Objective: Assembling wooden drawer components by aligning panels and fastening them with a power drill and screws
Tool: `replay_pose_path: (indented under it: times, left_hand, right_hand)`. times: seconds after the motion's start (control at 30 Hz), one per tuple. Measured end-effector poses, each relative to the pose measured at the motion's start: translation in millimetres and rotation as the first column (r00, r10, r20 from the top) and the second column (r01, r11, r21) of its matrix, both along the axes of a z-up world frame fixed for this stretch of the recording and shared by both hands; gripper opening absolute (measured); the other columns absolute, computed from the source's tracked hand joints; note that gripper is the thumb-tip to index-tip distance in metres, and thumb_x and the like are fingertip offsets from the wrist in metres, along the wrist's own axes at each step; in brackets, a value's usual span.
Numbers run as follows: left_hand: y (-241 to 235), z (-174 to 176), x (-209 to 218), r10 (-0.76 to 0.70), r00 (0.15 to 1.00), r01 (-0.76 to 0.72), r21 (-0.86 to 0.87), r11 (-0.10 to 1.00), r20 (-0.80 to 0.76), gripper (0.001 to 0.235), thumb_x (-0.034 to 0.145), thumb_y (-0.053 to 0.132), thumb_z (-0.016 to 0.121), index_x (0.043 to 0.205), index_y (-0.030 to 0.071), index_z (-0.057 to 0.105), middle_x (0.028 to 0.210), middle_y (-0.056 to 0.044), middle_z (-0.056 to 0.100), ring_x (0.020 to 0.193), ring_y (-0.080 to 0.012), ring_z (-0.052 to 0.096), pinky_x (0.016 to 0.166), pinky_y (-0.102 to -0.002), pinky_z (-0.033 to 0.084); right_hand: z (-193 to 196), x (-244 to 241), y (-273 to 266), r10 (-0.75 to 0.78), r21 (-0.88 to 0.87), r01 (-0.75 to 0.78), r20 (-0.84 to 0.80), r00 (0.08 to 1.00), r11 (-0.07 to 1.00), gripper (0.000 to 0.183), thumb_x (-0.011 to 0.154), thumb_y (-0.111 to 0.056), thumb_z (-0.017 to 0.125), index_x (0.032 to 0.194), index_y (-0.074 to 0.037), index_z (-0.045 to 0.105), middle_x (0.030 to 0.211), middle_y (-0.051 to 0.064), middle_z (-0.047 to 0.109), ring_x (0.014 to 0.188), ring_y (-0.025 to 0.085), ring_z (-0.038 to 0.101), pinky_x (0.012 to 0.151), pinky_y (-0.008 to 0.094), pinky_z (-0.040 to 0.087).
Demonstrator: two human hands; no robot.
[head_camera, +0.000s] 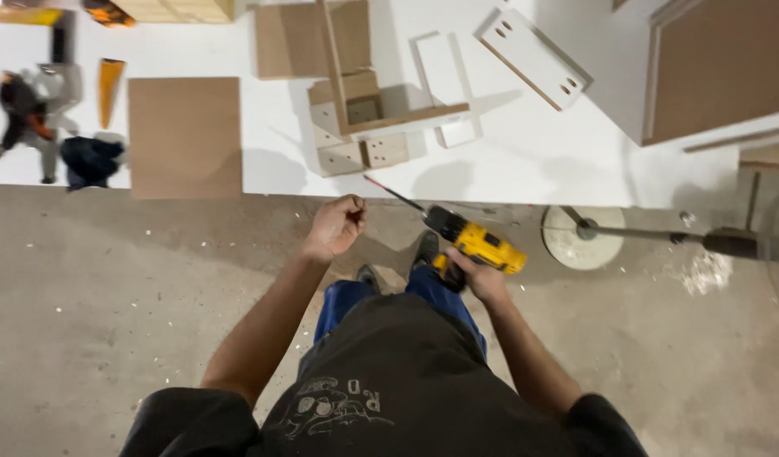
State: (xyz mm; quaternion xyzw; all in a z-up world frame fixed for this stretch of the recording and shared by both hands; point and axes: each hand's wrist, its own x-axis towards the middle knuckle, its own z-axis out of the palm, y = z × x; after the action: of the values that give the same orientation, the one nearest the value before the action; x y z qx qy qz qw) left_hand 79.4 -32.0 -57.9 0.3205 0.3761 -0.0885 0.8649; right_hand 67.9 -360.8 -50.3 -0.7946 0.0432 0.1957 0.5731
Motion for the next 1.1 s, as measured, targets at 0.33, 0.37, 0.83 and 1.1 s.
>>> replay_pose_path:
  times: [0.33,0.37,0.83,1.1]
  left_hand:
    - [-97,138,-2,-0.387,0.859,0.359,0.144,0.922,0.335,0.025,0.093,0.008,0.074,0.116,0.000,0.067,0.086,-0.002,0.053,0.077,-0.0144,0.050,0.067,-0.030,0.042]
    - [-100,125,-3,-0.326,0.878,0.298,0.131,0.945,0.350,0.031,0.089,0.007,0.081,0.117,0.001,0.068,0.090,-0.003,0.061,0.082,-0.0145,0.056,0.070,-0.030,0.046]
    - [-109,110,-6,-0.209,0.881,0.160,0.149,0.976,0.424,0.028,0.073,-0.005,0.090,0.097,-0.002,0.076,0.090,-0.007,0.074,0.081,-0.0166,0.068,0.070,-0.033,0.058]
    - [7,93,36,-0.666,0.726,0.340,0.752,0.564,0.171,0.036,0.090,0.036,0.084,0.092,0.010,0.058,0.076,0.002,0.039,0.068,-0.0145,0.050,0.065,-0.035,0.042]
  right_hand:
    - [2,-6,48,0.155,0.019,-0.162,0.192,0.969,0.987,0.038,0.095,-0.029,0.079,0.068,-0.006,0.066,0.072,0.004,0.074,0.073,0.016,0.074,0.078,0.025,0.057]
    - [-9,-5,54,0.231,0.042,-0.238,0.124,0.965,0.970,0.044,0.101,-0.036,0.073,0.070,-0.006,0.062,0.077,-0.001,0.073,0.076,0.014,0.072,0.088,0.024,0.055]
    - [-12,-31,76,-0.172,0.245,0.138,0.122,0.977,0.960,0.028,0.087,-0.008,0.087,0.071,0.009,0.073,0.069,0.019,0.071,0.070,0.017,0.069,0.064,0.042,0.057]
    - [48,99,28,-0.038,0.385,0.202,-0.392,0.919,0.901,0.042,0.084,-0.016,0.089,0.064,0.010,0.063,0.054,0.026,0.060,0.045,0.037,0.067,0.046,0.051,0.054]
